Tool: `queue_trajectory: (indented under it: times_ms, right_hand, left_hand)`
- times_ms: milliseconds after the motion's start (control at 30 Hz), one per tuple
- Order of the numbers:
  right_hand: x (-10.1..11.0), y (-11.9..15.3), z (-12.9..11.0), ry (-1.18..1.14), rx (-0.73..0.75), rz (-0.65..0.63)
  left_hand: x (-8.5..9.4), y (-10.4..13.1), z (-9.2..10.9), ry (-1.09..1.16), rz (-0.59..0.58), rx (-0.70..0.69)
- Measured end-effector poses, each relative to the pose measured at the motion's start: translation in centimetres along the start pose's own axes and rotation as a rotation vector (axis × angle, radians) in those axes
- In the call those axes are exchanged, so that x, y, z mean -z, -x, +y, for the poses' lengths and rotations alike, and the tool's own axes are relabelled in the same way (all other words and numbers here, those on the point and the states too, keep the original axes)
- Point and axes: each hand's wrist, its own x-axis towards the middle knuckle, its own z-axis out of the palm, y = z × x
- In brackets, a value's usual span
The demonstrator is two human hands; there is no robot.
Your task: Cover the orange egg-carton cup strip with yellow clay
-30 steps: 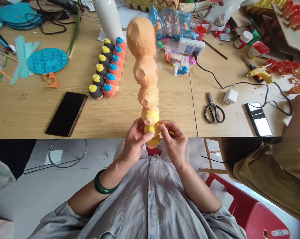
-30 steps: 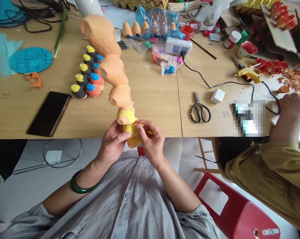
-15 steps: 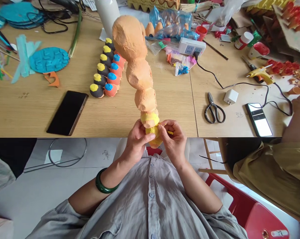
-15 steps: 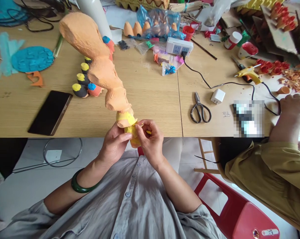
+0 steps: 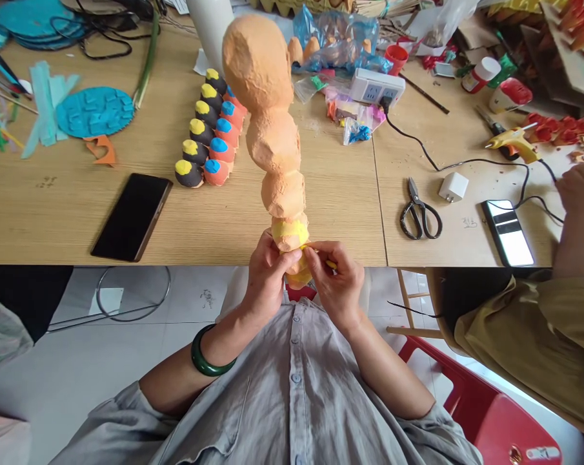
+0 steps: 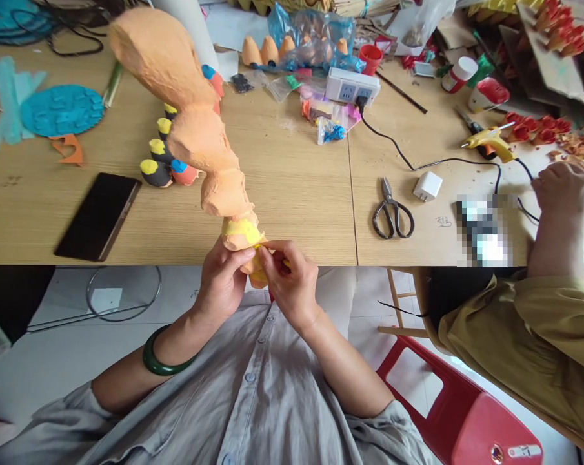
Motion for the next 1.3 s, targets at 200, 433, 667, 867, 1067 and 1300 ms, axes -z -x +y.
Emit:
queue_trajectory:
  times_ms: [200, 433, 667, 867, 1067, 1300]
  right_hand:
    - [-0.6, 0.3, -0.4, -0.022, -0.034, 0.061]
    - [-0.8, 0.6, -0.5, -0.027, -0.084, 0.048]
    - [-0.8, 1.1, -0.3, -0.078, -0.101, -0.011]
    - [-0.3, 0.3, -1.0, -0.495, -0.487, -0.076]
    - [0.3, -1.0, -1.0, -0.605, -0.708, -0.222]
    - [1.4, -1.6, -1.2, -0.469, -0.539, -0.346]
  left_hand:
    - [0.1, 0.2, 0.0, -0.013, -0.04, -0.004]
    - [0.3, 0.3, -0.6, -0.077, -0.018, -0.042]
    - [0.2, 0.2, -0.6, -0.101, 0.072, -0.057]
    - [0.1, 0.0, 0.0, -0.022, 0.106, -0.047]
    - [0.0, -0.4, 0.5, -0.01, 0.089, -0.05]
    - [0.2, -0.4, 0.8, -0.006, 0.074, -0.009]
